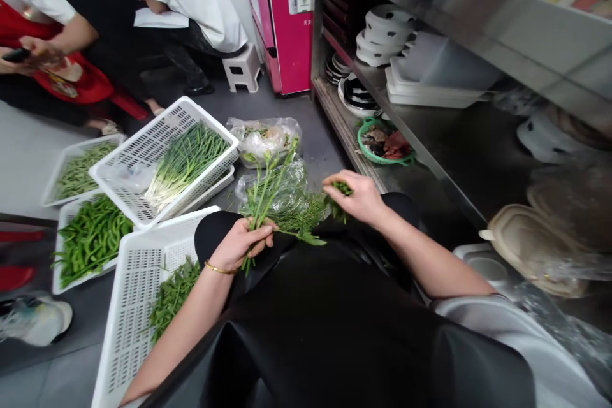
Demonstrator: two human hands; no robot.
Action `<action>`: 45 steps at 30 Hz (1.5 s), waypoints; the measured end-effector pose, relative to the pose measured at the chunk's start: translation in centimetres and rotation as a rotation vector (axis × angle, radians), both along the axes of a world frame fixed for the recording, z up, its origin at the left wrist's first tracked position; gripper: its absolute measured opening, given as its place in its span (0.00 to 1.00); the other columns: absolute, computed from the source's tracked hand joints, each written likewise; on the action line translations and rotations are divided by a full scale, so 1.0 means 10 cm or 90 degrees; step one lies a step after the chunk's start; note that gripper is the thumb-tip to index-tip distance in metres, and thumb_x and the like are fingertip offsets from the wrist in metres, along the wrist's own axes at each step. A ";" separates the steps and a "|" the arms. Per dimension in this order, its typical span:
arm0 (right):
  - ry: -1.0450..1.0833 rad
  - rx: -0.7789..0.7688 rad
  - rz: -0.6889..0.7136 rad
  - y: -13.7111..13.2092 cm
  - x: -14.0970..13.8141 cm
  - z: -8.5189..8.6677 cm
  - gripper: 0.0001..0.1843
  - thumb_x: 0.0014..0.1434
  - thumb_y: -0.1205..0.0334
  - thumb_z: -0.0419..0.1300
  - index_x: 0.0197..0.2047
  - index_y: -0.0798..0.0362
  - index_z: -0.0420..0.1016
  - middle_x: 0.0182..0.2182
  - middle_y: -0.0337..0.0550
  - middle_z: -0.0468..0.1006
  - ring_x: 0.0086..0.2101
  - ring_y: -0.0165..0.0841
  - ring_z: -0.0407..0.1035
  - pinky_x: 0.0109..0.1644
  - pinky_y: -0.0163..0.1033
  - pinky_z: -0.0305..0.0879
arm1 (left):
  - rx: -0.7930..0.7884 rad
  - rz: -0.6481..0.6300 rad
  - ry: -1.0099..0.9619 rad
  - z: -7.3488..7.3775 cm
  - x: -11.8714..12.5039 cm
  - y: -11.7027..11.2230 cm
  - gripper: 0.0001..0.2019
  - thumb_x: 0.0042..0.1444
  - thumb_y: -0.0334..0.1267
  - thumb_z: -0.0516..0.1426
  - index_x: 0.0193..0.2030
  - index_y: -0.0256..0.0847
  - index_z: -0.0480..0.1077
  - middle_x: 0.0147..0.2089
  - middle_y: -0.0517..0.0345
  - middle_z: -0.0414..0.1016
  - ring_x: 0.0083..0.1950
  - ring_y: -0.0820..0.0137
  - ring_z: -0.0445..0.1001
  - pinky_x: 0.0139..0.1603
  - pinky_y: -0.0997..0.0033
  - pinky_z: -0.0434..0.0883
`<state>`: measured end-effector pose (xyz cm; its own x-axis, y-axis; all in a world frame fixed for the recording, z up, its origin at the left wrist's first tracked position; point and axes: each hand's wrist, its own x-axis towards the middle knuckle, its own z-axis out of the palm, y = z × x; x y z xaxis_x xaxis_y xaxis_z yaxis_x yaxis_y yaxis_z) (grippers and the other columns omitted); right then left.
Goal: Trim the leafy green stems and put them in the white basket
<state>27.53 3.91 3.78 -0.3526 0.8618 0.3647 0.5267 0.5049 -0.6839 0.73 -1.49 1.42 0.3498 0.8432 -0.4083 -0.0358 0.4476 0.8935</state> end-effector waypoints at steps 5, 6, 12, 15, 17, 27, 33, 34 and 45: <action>-0.321 0.234 0.120 0.08 -0.21 0.17 0.18 0.63 0.64 0.46 0.52 0.55 0.69 0.33 0.47 0.74 0.33 0.31 0.67 0.33 0.35 0.58 | -0.015 -0.098 0.038 0.08 -0.01 -0.04 0.12 0.51 0.42 0.60 0.34 0.32 0.71 0.20 0.60 0.69 0.12 0.84 0.53 0.13 0.80 0.43; -0.370 0.248 0.151 0.09 -0.27 0.17 0.18 0.64 0.65 0.44 0.51 0.56 0.70 0.33 0.47 0.74 0.32 0.31 0.66 0.32 0.35 0.56 | -0.015 -0.102 0.037 0.09 -0.01 -0.04 0.12 0.51 0.42 0.60 0.35 0.32 0.71 0.20 0.60 0.69 0.12 0.84 0.54 0.13 0.80 0.44; -0.455 0.220 0.208 0.18 -0.20 0.05 0.13 0.61 0.64 0.49 0.42 0.55 0.73 0.33 0.45 0.72 0.30 0.30 0.64 0.28 0.34 0.50 | -0.021 -0.005 0.017 0.05 -0.08 -0.08 0.17 0.50 0.42 0.61 0.42 0.32 0.68 0.20 0.61 0.70 0.12 0.83 0.55 0.13 0.80 0.46; -0.380 0.156 0.185 0.18 -0.07 -0.01 0.12 0.60 0.63 0.51 0.39 0.55 0.75 0.31 0.44 0.73 0.28 0.28 0.65 0.28 0.33 0.51 | -0.030 0.056 0.011 0.03 -0.10 -0.08 0.15 0.48 0.41 0.63 0.38 0.34 0.67 0.19 0.64 0.67 0.12 0.84 0.52 0.13 0.81 0.46; -0.230 0.080 0.176 0.16 -0.01 -0.04 0.11 0.59 0.61 0.53 0.36 0.55 0.75 0.30 0.44 0.74 0.29 0.28 0.66 0.31 0.33 0.56 | -0.011 0.090 0.014 0.02 -0.09 -0.07 0.13 0.48 0.40 0.63 0.33 0.35 0.65 0.18 0.66 0.66 0.13 0.85 0.51 0.14 0.82 0.46; 0.053 -0.113 0.094 0.00 0.13 0.02 0.10 0.58 0.59 0.55 0.33 0.57 0.73 0.32 0.44 0.77 0.35 0.31 0.70 0.41 0.35 0.63 | -0.001 0.156 -0.003 0.00 -0.03 -0.05 0.12 0.47 0.39 0.63 0.31 0.36 0.64 0.17 0.68 0.61 0.14 0.86 0.49 0.13 0.84 0.44; -0.399 0.132 0.225 -0.21 -0.55 -0.03 0.14 0.62 0.67 0.46 0.44 0.57 0.71 0.35 0.51 0.74 0.34 0.35 0.70 0.32 0.36 0.61 | -0.028 0.108 -0.051 0.02 0.09 -0.05 0.12 0.48 0.39 0.63 0.30 0.36 0.64 0.17 0.69 0.59 0.14 0.86 0.47 0.13 0.84 0.43; -0.428 0.134 0.248 -0.21 -0.62 -0.04 0.13 0.62 0.69 0.46 0.41 0.58 0.72 0.34 0.51 0.74 0.33 0.34 0.69 0.32 0.36 0.61 | -0.031 0.103 -0.054 0.02 0.10 -0.06 0.12 0.48 0.39 0.63 0.30 0.36 0.63 0.17 0.69 0.59 0.14 0.86 0.46 0.12 0.84 0.43; 0.261 -0.178 0.083 0.15 0.33 0.10 0.09 0.54 0.58 0.60 0.30 0.56 0.75 0.32 0.42 0.76 0.35 0.29 0.70 0.42 0.36 0.64 | 0.016 0.101 0.106 -0.16 0.05 -0.09 0.15 0.49 0.47 0.61 0.33 0.36 0.66 0.20 0.63 0.66 0.14 0.82 0.55 0.13 0.82 0.50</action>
<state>30.85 5.36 4.77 -0.3395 0.9047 0.2572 0.1316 0.3165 -0.9394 1.27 -2.35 -0.13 0.1415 0.8926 -0.4280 0.0457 0.4260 0.9036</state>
